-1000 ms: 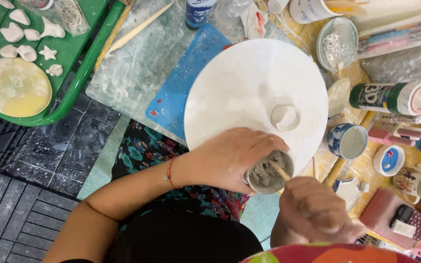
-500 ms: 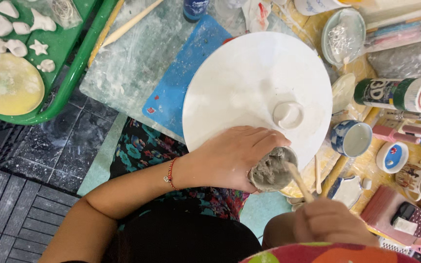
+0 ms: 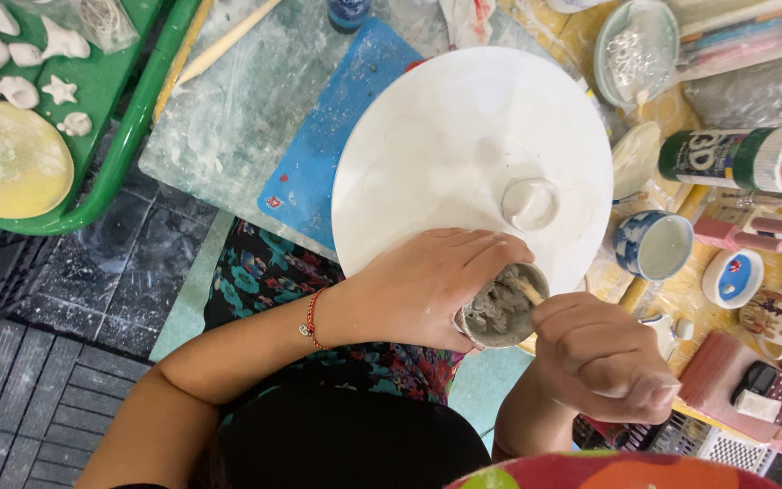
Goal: The person uses a wooden stick to mix clay inside a small ceramic container. They pour liquid from a ceramic cup into the mixture and continue stirring by hand.
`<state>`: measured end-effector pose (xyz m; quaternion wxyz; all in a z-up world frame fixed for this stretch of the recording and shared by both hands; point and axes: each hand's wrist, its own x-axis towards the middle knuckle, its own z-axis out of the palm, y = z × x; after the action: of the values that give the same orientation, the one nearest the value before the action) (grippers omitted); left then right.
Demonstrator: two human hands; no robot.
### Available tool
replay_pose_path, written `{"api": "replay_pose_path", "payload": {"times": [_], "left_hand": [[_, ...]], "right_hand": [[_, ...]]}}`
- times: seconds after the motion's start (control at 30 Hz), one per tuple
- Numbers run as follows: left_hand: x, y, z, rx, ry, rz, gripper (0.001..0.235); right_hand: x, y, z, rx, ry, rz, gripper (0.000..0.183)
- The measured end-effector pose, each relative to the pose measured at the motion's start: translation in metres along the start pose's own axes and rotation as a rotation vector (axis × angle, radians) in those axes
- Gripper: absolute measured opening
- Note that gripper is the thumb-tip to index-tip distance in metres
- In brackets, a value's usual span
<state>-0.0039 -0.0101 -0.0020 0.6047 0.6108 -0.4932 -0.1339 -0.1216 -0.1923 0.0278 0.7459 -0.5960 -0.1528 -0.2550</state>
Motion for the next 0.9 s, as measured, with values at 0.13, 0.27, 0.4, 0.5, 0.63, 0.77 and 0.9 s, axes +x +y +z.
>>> {"api": "replay_pose_path", "payload": {"times": [0.13, 0.27, 0.4, 0.5, 0.63, 0.77, 0.9], "left_hand": [[-0.001, 0.007, 0.004, 0.033, 0.023, -0.001, 0.082], [-0.003, 0.003, 0.004, -0.005, 0.041, -0.005, 0.077], [-0.007, 0.003, 0.009, -0.033, 0.054, -0.057, 0.074], [-0.005, 0.003, 0.010, 0.024, 0.126, 0.028, 0.079], [-0.006, 0.000, 0.009, 0.013, 0.109, -0.008, 0.081], [-0.006, -0.001, 0.010, 0.002, 0.034, -0.083, 0.079], [-0.004, 0.004, 0.009, 0.015, 0.101, -0.007, 0.080]], "right_hand": [[-0.013, -0.009, -0.006, 0.006, 0.012, -0.065, 0.055], [-0.033, -0.035, -0.019, -0.043, -0.042, -0.087, 0.053], [-0.024, -0.054, -0.031, -0.022, -0.277, 0.057, 0.052], [-0.023, -0.022, -0.008, -0.030, -0.208, 0.014, 0.054], [-0.027, 0.006, 0.013, -0.031, 0.040, -0.038, 0.065], [-0.026, -0.005, -0.001, -0.022, 0.427, 0.197, 0.065], [-0.029, -0.003, 0.000, -0.091, 0.453, 0.109, 0.062]]}}
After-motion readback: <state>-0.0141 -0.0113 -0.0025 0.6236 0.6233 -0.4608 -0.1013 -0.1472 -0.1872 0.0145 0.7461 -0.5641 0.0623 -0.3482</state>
